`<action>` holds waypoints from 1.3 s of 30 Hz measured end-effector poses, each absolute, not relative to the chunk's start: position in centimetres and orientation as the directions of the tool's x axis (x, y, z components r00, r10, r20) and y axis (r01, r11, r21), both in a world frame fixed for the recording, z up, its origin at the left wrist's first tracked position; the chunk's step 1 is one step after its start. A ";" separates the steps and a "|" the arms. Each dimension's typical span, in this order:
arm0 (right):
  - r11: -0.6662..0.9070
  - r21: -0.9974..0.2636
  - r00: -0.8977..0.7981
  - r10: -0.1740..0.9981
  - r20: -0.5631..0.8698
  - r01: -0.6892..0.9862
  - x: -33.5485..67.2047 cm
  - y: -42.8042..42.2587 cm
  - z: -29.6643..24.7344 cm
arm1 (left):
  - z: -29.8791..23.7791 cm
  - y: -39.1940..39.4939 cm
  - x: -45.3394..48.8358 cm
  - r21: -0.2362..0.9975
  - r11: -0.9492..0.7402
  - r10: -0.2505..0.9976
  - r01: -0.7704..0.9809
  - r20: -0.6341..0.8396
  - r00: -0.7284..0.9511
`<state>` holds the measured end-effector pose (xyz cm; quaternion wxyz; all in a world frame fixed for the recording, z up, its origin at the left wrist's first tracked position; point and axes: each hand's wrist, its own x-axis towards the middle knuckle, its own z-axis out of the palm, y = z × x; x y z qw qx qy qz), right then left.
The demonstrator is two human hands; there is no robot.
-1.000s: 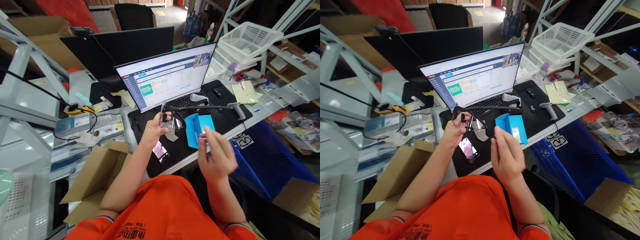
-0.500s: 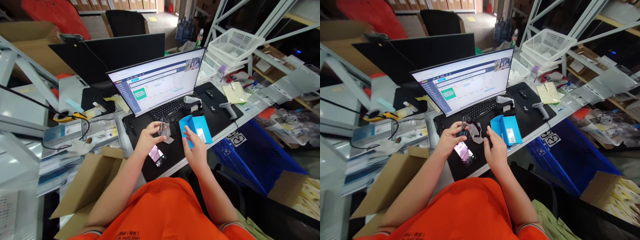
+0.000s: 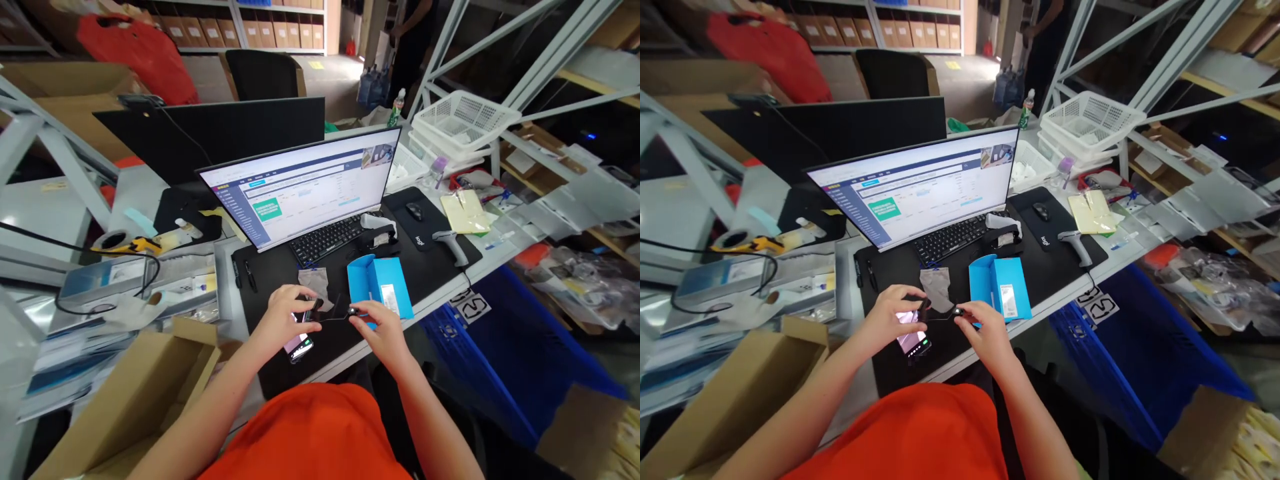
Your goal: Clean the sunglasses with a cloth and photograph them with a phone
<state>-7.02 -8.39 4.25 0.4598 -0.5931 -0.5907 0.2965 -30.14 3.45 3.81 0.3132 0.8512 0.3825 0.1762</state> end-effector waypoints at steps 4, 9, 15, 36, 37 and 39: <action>0.059 -0.881 0.128 0.983 0.134 0.469 -1.1 -7.0 1.9 | 2.1 4.6 -28.4 0.650 -0.421 0.828 0.632 -0.008 0.560; -0.117 -0.785 0.283 0.956 0.076 0.609 12.0 -2.7 -2.1 | 0.8 6.1 -25.9 0.454 -0.191 0.965 0.870 -0.073 0.250; -0.206 -0.643 0.331 0.940 0.078 0.738 24.6 6.0 -7.3 | -0.5 5.9 -22.6 0.317 0.019 0.976 0.948 -0.210 0.051; -0.132 -0.394 0.274 0.904 0.330 0.910 35.0 22.1 -17.6 | -0.3 0.3 -20.3 0.789 0.423 0.856 0.445 -0.188 -0.481; -0.132 -0.394 0.274 0.904 0.328 0.909 35.3 22.1 -18.0 | -0.3 0.1 -20.0 0.810 0.440 0.840 0.386 -0.220 -0.496; -0.133 -0.402 0.281 0.899 0.336 0.906 35.7 22.0 -18.5 | -0.3 -0.3 -19.7 0.836 0.466 0.808 0.289 -0.270 -0.523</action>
